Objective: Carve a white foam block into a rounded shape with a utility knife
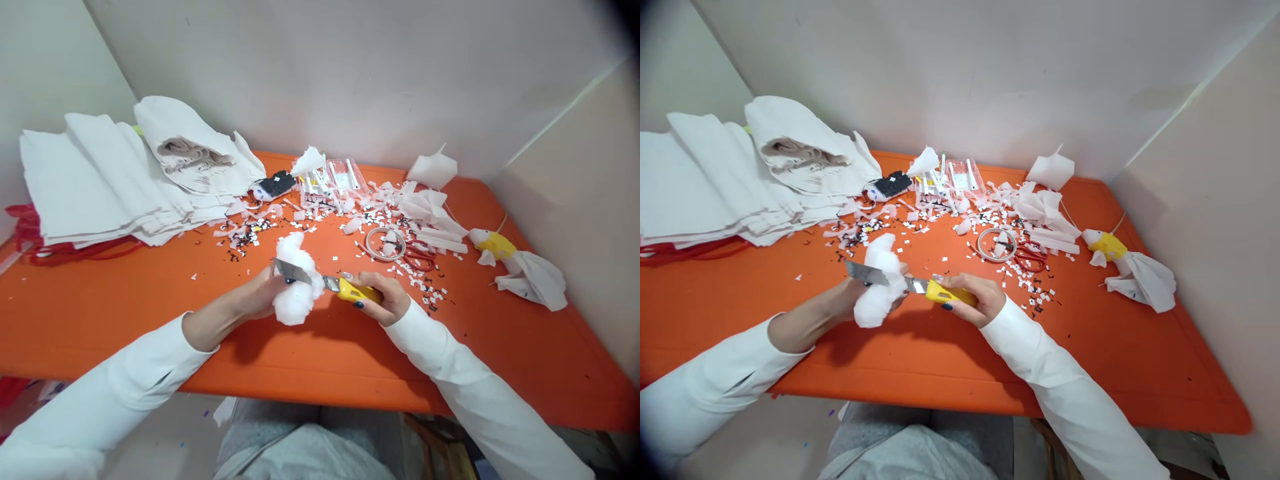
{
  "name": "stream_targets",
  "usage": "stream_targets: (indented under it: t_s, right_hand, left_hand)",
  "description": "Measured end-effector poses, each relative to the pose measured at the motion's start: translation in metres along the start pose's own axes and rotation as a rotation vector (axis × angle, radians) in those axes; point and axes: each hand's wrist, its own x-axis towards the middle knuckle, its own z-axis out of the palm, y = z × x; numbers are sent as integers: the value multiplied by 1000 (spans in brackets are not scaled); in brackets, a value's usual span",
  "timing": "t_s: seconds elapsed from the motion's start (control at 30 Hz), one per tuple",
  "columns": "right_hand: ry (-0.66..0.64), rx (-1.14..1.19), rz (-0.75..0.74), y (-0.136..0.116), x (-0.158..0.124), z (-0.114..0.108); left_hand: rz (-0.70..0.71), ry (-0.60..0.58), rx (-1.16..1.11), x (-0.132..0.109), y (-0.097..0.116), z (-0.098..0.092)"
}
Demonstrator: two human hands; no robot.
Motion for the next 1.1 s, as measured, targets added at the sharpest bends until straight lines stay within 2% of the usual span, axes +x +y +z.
stream_targets:
  t_s: [0.2,0.4,0.43,0.53,0.7,0.8,0.93,1.1]
  right_hand:
    - [23,15,-18,0,0,3]
    - [22,33,-29,0,3,6]
    - [23,35,-30,0,3,6]
    - [48,33,-8,0,2,6]
    - [69,-3,-41,-1,2,5]
    - [73,-18,-15,-2,4,6]
    - [60,28,0,-1,3,6]
    - [3,103,53,3,-4,3]
  left_hand:
    - [30,15,-50,1,3,4]
    - [133,41,55,-4,3,16]
    - [158,27,69,-4,3,16]
    - [119,-69,109,-6,2,14]
    - [165,-72,57,-4,2,11]
    - [149,-111,38,-2,-1,8]
    - [171,-92,71,-2,2,10]
    - [123,-221,157,-5,10,18]
